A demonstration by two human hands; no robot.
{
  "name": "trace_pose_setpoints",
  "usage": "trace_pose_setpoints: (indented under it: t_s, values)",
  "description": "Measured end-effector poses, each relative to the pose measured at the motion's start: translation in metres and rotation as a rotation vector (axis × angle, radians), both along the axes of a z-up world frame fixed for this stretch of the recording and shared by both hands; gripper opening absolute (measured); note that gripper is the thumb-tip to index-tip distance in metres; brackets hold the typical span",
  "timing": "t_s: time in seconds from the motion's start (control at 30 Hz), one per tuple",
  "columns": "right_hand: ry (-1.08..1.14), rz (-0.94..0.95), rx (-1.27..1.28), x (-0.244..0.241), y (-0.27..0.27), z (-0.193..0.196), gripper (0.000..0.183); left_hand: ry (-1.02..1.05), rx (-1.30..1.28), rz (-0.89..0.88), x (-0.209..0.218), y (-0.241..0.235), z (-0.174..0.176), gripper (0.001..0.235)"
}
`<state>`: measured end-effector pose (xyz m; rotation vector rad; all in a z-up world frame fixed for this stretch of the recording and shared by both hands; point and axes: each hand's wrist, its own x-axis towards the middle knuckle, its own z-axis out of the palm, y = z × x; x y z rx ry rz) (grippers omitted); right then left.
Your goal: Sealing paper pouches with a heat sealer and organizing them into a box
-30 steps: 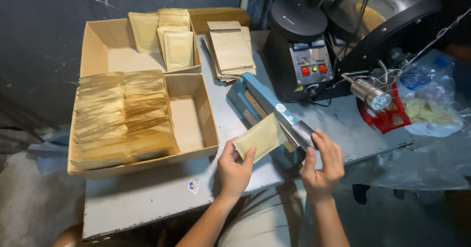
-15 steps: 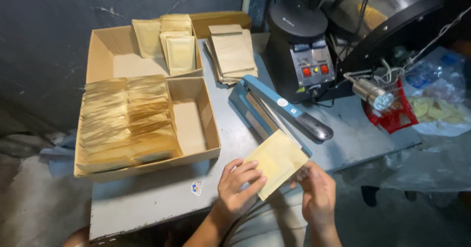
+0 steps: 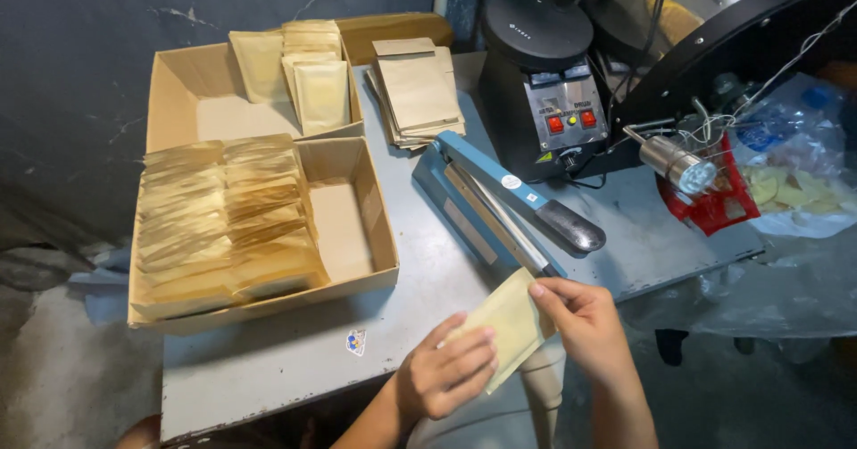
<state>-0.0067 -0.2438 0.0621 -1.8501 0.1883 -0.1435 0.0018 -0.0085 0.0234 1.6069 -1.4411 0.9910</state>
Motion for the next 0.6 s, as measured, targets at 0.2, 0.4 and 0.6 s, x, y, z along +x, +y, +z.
trace_pose_setpoints:
  t_s: [0.2, 0.4, 0.6]
  values:
    - [-0.057, -0.217, 0.09, 0.0, 0.017, 0.0, 0.018, 1.061, -0.567, -0.018, -0.015, -0.021, -0.017, 0.06]
    - [-0.135, -0.227, 0.077, -0.002, 0.03, -0.007, 0.018, 1.478, -0.625, -0.341, -0.013, -0.028, -0.028, 0.038]
    - [-0.308, -0.343, -0.336, -0.005, 0.031, 0.006, 0.018, 1.555, -0.775, -0.066, 0.003, -0.041, -0.042, 0.018]
